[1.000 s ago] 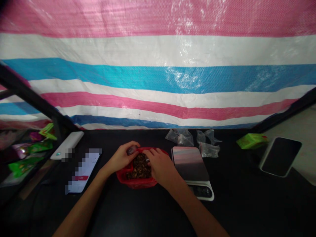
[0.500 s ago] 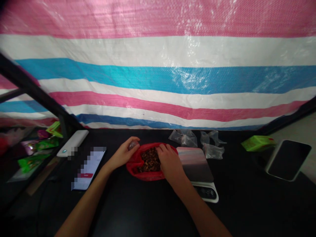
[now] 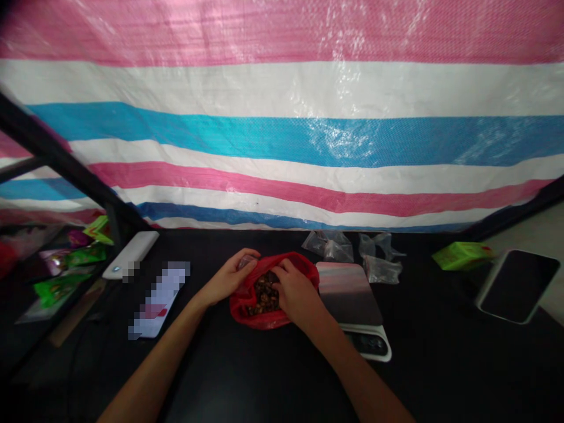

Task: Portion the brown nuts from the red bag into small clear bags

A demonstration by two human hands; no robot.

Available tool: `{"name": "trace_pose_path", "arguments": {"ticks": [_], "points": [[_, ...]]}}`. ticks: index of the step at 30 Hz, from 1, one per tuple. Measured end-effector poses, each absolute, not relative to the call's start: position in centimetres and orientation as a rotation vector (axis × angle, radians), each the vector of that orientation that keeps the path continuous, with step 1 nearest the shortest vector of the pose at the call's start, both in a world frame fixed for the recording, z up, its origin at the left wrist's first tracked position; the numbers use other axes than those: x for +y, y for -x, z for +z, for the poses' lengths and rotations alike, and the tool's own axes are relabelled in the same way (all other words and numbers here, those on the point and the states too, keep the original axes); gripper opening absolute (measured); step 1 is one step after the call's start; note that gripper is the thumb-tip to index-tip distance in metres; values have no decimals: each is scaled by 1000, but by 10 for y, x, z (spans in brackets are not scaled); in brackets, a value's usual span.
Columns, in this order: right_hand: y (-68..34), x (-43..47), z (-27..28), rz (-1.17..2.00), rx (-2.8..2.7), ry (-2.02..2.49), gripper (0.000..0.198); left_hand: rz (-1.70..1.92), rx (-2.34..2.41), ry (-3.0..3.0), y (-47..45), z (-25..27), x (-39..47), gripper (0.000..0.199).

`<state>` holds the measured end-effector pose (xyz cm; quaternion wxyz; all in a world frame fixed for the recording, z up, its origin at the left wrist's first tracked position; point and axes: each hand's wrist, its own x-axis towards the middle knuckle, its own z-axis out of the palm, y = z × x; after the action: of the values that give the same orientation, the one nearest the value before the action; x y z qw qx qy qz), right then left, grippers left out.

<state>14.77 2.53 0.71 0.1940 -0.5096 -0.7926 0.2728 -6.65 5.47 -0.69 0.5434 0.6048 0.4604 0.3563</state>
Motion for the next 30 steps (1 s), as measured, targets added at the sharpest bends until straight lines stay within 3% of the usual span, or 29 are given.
{"name": "trace_pose_path", "arguments": {"ticks": [4,9,15,19,24,30], "points": [[-149,28,6,800,-2123,1364,41,997,1203,-1510,67,-11,56,42],[-149,31,6,939,-1980,1271,36,1228,1221,-1609,66,-13,56,68],[-157,34,16,1237,-1728,1163,26,1193,1193,-1616,69,-8,54,42],[-161,37,22,1236,-1670,1097,29,1043,1157,-1745,68,-1,51,28],[-160,37,27,1074,-1740,1137,33,957,1037,-1747,62,7,45,71],[-157,31,34,834,-1965,1098,40,826,998,-1870,57,10,38,86]]}}
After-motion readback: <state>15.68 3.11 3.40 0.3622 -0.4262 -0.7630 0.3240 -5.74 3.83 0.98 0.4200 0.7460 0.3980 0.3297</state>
